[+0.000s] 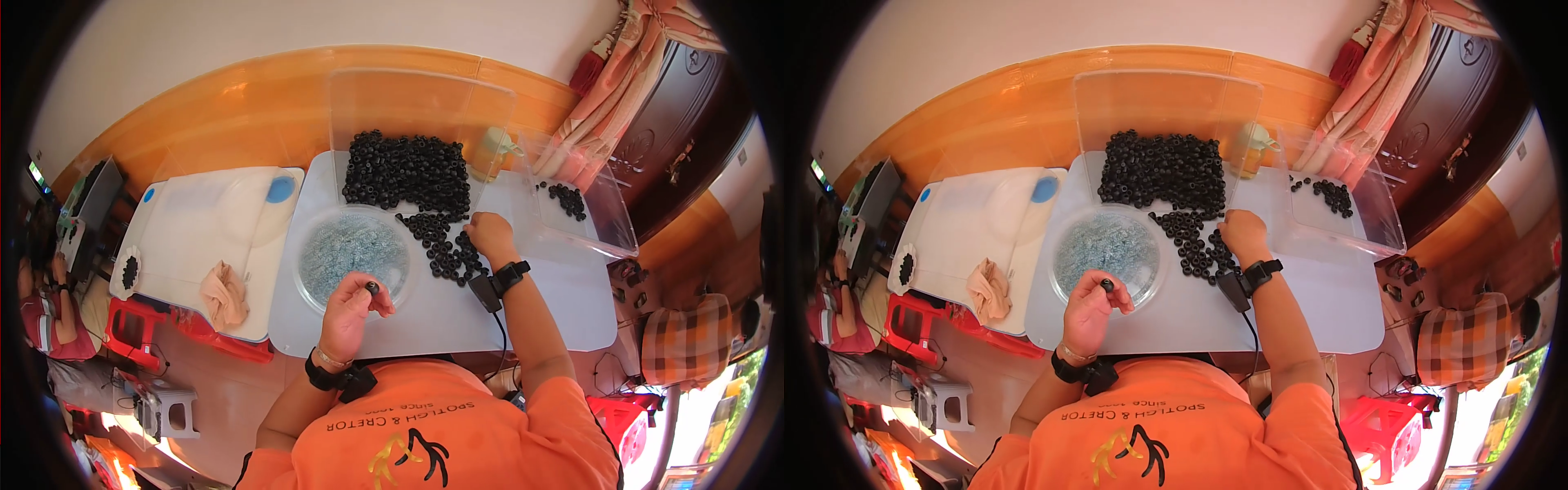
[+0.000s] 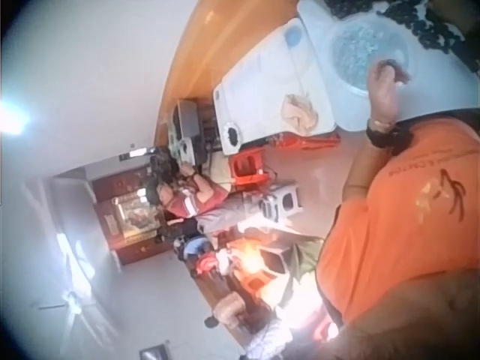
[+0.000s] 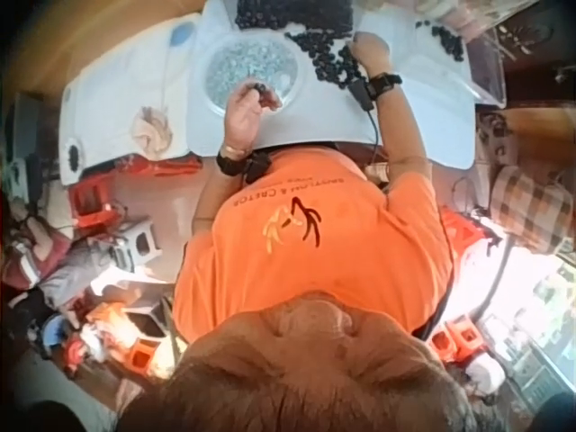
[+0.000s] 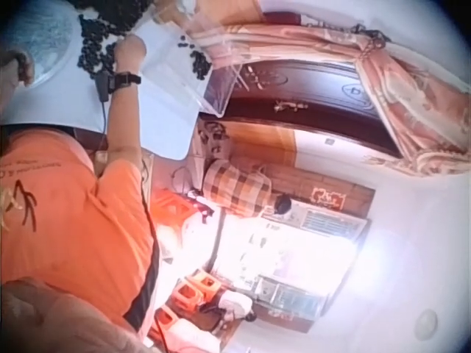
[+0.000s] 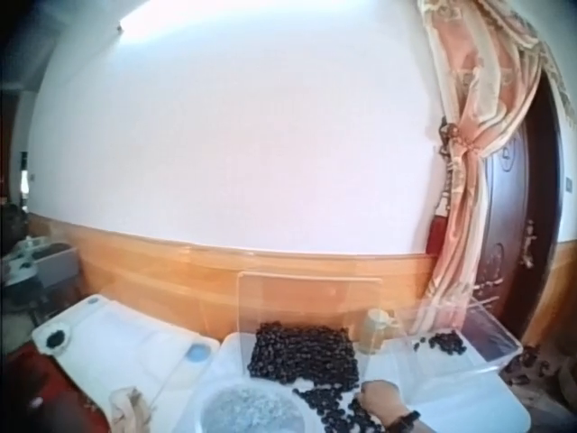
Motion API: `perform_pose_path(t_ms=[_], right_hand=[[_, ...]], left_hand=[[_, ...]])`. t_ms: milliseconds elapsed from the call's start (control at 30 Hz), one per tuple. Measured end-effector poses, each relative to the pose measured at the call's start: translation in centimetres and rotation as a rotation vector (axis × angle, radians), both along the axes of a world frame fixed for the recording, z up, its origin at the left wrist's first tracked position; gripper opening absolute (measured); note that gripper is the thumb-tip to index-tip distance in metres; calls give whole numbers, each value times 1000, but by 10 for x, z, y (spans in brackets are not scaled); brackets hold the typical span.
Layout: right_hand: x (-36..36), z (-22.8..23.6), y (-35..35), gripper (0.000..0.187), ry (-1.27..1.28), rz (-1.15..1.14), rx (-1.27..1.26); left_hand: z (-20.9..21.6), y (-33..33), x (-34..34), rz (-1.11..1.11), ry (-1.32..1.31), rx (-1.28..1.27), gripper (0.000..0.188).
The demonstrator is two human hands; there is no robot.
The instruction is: The recorder is assembling small black shoe components (possibly eyelets or similar) by inserting blue plastic pieces into them.
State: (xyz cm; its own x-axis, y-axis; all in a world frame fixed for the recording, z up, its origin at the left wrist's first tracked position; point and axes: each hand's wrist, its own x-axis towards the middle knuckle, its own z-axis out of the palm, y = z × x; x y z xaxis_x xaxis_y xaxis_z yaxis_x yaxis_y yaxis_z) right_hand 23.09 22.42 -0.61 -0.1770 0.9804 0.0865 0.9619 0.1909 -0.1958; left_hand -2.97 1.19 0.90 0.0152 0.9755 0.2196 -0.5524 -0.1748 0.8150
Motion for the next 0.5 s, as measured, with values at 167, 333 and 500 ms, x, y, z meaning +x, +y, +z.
perform_pose_path(t_ms=[167,333,500], right_hand=[[0,-4,0,27,37,17,-33],[-4,-2,-2,24,65,77,4],[-8,22,-18,15,391,89,17]], left_hand=[[-5,-1,-1,-8,13,-59,20],[-10,1,2,-58,18,-96,19],[-10,0,5,-78,-9,-117,20]])
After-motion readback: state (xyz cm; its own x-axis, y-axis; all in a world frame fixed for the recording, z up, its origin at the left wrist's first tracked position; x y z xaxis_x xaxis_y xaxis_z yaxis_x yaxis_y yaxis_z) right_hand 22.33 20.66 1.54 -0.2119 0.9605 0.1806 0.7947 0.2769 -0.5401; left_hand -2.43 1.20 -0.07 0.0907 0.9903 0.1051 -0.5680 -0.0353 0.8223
